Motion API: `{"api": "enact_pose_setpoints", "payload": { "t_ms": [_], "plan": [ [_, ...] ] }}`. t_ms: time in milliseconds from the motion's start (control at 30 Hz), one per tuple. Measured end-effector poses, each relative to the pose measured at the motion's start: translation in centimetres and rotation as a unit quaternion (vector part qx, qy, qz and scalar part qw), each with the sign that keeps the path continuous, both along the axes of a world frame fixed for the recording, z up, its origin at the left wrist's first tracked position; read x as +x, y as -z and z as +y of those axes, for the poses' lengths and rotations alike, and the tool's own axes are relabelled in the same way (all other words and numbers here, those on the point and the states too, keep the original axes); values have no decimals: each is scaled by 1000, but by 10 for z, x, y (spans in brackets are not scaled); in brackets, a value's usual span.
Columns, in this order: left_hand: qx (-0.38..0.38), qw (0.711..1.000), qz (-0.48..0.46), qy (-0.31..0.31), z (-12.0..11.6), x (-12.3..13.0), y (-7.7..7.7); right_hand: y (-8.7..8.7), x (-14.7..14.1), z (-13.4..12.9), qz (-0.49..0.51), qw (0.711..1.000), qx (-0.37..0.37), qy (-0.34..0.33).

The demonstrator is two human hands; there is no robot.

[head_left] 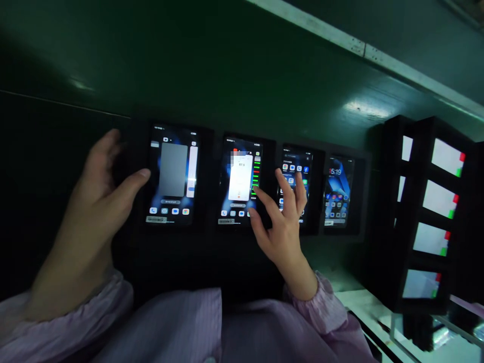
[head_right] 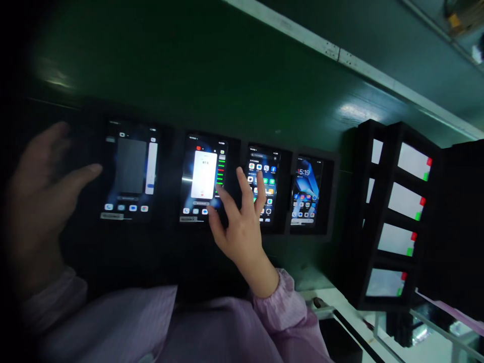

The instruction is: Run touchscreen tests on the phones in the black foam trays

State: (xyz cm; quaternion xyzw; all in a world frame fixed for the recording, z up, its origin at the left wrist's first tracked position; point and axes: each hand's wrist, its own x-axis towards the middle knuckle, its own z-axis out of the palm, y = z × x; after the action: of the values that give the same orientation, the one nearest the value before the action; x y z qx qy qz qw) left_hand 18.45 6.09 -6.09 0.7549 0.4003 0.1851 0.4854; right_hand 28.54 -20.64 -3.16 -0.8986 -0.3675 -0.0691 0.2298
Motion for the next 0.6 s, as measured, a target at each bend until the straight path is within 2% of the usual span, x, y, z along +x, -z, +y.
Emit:
{"api": "enact_pose_setpoints", "payload": {
  "t_ms": [67,200,333,400,500,600],
  "plan": [
    [-18,1000,14,-19,-2,0,-4,0,0,1,-4,1000,-4,0],
    [-35,998,43,-8,-7,3,-11,-1,1,1,-21,1000,17,0],
    [-20,999,21,-21,-5,6,-9,-2,3,-1,-28,999,39,-1],
    [-25,999,44,-18,-4,8,-10,-2,3,-2,-19,999,37,-9],
    [-31,996,85,-14,-6,10,-17,-4,2,-2,-12,999,37,-12],
    [-53,997,63,-11,-11,10,-23,-7,3,-4,-22,998,59,-11]
  ]
}}
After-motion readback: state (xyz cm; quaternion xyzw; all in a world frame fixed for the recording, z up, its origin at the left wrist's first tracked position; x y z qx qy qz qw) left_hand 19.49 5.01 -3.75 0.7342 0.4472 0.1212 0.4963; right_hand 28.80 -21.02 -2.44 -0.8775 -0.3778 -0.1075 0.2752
